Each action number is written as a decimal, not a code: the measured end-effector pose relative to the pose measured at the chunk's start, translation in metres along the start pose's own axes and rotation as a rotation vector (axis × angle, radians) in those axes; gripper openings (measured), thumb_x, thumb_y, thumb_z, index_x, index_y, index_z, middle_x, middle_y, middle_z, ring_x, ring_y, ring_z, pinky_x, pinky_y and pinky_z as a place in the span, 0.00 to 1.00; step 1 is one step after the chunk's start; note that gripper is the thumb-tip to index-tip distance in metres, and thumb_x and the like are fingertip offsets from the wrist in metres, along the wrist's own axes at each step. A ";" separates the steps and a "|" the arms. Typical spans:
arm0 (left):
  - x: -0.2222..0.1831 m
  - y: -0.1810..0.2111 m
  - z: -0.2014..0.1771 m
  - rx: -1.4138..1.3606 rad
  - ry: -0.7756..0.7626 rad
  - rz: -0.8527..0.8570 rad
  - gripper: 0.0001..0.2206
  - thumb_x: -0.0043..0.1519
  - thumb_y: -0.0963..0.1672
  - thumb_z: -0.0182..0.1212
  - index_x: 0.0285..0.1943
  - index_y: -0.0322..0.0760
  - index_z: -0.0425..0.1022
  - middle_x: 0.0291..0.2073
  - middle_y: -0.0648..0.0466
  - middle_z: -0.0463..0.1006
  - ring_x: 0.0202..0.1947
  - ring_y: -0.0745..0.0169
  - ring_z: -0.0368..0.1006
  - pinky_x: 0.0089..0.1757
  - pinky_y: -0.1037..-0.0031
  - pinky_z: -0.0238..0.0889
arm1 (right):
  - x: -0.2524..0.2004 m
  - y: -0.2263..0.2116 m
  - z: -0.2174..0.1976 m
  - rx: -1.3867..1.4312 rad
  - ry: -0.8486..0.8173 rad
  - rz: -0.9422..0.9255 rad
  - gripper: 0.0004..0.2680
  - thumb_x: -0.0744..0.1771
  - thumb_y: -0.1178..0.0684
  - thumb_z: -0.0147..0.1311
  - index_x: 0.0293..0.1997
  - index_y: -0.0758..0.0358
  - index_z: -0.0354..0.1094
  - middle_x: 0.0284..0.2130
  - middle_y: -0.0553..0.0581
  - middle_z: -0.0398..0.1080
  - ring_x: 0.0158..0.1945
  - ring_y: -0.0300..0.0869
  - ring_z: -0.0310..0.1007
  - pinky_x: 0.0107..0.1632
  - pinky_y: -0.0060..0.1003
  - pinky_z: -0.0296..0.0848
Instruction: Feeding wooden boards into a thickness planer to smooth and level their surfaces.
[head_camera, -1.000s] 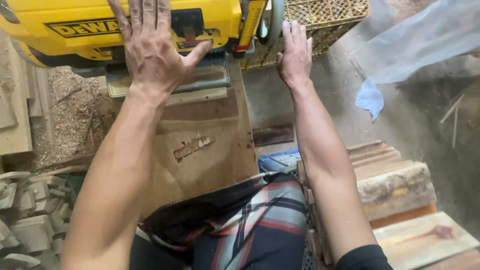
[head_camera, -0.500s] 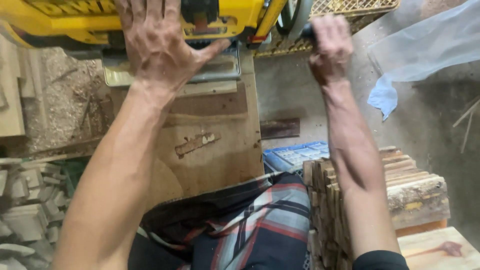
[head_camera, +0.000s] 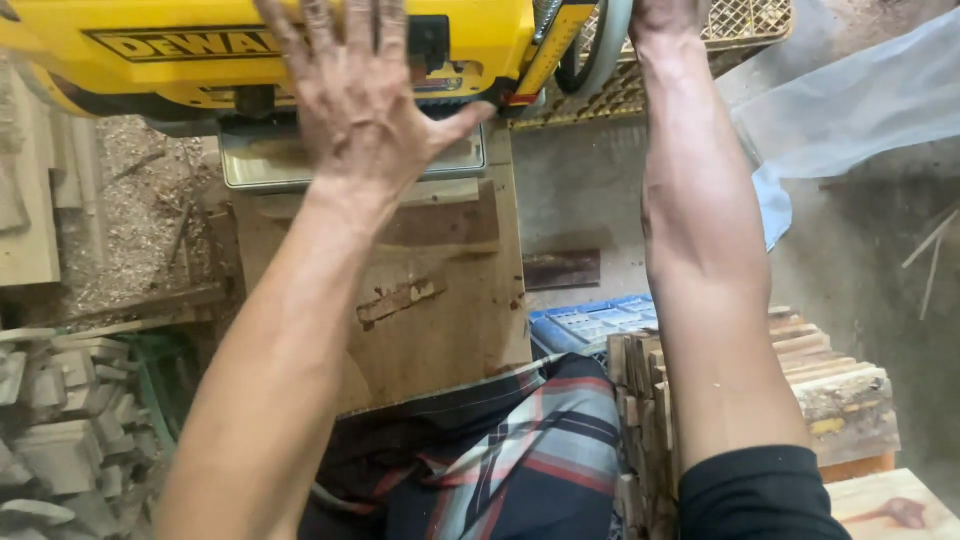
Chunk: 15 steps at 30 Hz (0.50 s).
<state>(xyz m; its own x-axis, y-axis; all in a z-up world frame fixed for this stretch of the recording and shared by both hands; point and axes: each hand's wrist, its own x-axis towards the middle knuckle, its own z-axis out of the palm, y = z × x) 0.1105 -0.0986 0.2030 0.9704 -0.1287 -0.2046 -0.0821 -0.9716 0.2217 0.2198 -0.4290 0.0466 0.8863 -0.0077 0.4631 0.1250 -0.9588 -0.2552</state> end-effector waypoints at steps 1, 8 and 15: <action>0.003 0.000 0.006 0.002 0.000 -0.001 0.59 0.52 0.74 0.40 0.87 0.48 0.29 0.79 0.54 0.22 0.81 0.47 0.17 0.72 0.40 0.11 | 0.001 -0.002 0.008 0.028 -0.045 0.051 0.13 0.67 0.56 0.51 0.57 0.56 0.60 0.49 0.72 0.59 0.53 0.64 0.56 0.51 0.54 0.60; 0.006 0.010 0.004 -0.013 0.126 0.098 0.55 0.59 0.74 0.43 0.85 0.45 0.35 0.80 0.48 0.31 0.79 0.38 0.22 0.69 0.34 0.12 | -0.026 0.031 0.057 0.206 -0.354 0.418 0.22 0.66 0.52 0.44 0.71 0.52 0.49 0.66 0.83 0.50 0.70 0.72 0.46 0.64 0.63 0.57; 0.013 0.003 0.031 0.030 0.233 0.116 0.55 0.61 0.75 0.50 0.85 0.42 0.43 0.80 0.46 0.37 0.79 0.40 0.31 0.71 0.43 0.24 | -0.057 0.058 0.081 -0.123 -0.211 -0.162 0.17 0.63 0.61 0.59 0.59 0.57 0.71 0.39 0.66 0.67 0.47 0.65 0.65 0.60 0.68 0.57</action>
<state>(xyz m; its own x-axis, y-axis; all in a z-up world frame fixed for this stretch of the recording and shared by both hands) 0.1158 -0.1096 0.1716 0.9800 -0.1937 0.0464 -0.1991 -0.9589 0.2019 0.2129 -0.4611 -0.0629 0.9337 0.1955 0.2999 0.2293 -0.9699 -0.0817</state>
